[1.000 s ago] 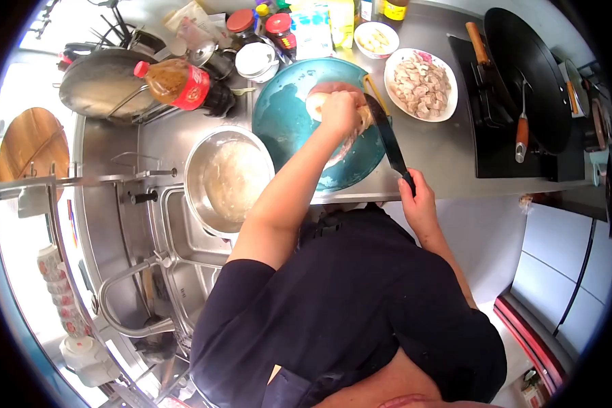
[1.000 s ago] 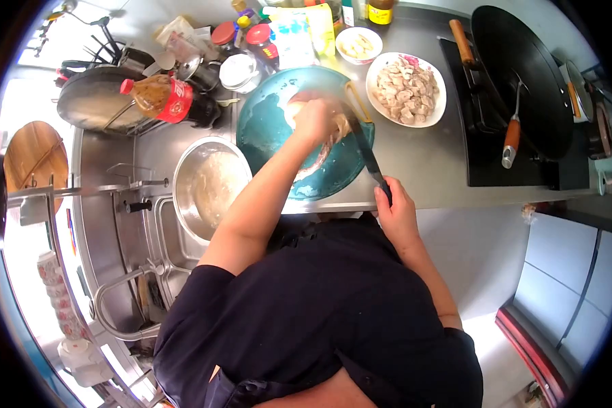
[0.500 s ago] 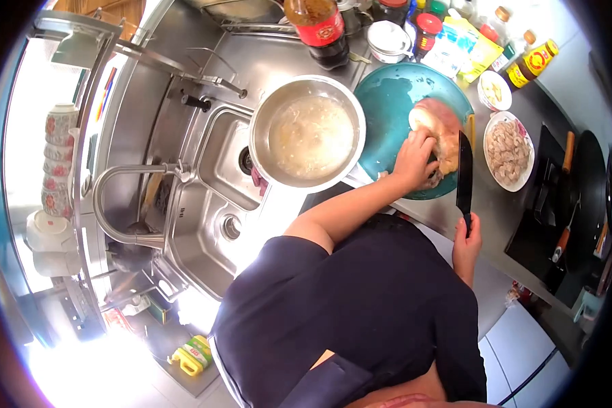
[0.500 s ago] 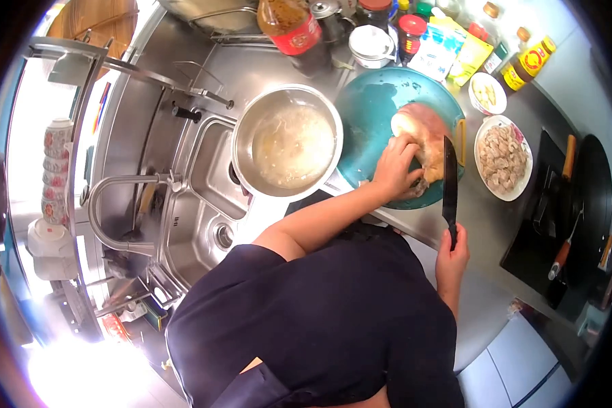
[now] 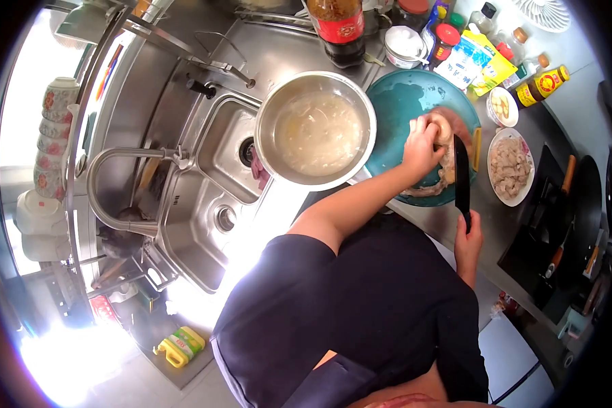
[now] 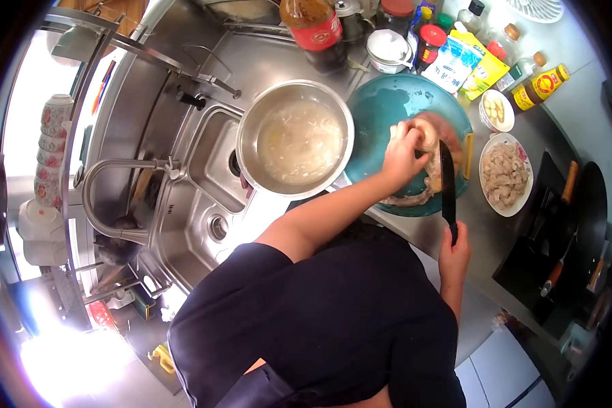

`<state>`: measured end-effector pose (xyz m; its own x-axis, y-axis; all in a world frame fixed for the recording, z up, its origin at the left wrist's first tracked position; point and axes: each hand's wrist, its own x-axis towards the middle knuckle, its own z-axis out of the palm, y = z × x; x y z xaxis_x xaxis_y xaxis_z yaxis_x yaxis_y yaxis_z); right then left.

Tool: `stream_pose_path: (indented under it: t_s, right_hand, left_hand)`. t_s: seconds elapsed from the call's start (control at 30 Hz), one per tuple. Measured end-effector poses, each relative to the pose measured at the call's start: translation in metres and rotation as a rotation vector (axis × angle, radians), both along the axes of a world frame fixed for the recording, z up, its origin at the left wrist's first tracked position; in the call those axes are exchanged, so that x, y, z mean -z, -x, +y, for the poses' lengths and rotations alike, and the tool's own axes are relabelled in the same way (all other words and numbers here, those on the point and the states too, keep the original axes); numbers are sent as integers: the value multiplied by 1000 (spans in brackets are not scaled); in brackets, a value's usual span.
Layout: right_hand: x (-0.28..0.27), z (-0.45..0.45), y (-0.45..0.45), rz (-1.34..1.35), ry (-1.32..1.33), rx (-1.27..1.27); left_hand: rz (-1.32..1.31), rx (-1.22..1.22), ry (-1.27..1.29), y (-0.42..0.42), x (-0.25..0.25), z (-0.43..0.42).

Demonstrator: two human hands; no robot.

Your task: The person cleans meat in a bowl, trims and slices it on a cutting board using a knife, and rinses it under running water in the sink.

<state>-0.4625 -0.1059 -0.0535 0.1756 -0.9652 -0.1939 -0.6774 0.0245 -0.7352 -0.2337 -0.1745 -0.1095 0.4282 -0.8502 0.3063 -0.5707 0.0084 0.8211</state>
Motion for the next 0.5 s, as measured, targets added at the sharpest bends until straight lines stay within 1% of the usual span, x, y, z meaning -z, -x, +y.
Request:
stream_pose_path:
  t_s: [0.03,0.1,0.13,0.17,0.2,0.27,0.3,0.37,0.47,0.5]
  right_hand:
    - [3,-2,2,10,2,2]
    - [11,-5,3,-30,109,-41]
    - [12,-7,6,-37,168,-48]
    - [8,-8,8,-45,75,-39]
    - [5,-8,7,-12,81,-33]
    - [1,-5,4,-62,121,-10]
    - [-2,-4,3,-69,112,9]
    - [0,-4,6,-118,86,46]
    - [7,-2,13,-212,-3,114]
    - [11,-2,14,-246,-37,138]
  left_hand:
    - [-28,-32,-29,1,0,2]
    - [-73,-70,-79,5,2,6]
    - [-108,-130,-31,7,13,-1]
    - [-91,-120,-69,4,18,-6]
    - [-103,-127,-45,3,20,-11]
    - [-121,-55,46,-2,18,-21]
    - [-64,28,-52,-4,22,-25]
    - [-135,123,-168,-14,17,-32]
    - [-134,214,-302,-23,10,-40]
    - [-126,228,-309,-25,8,-41]
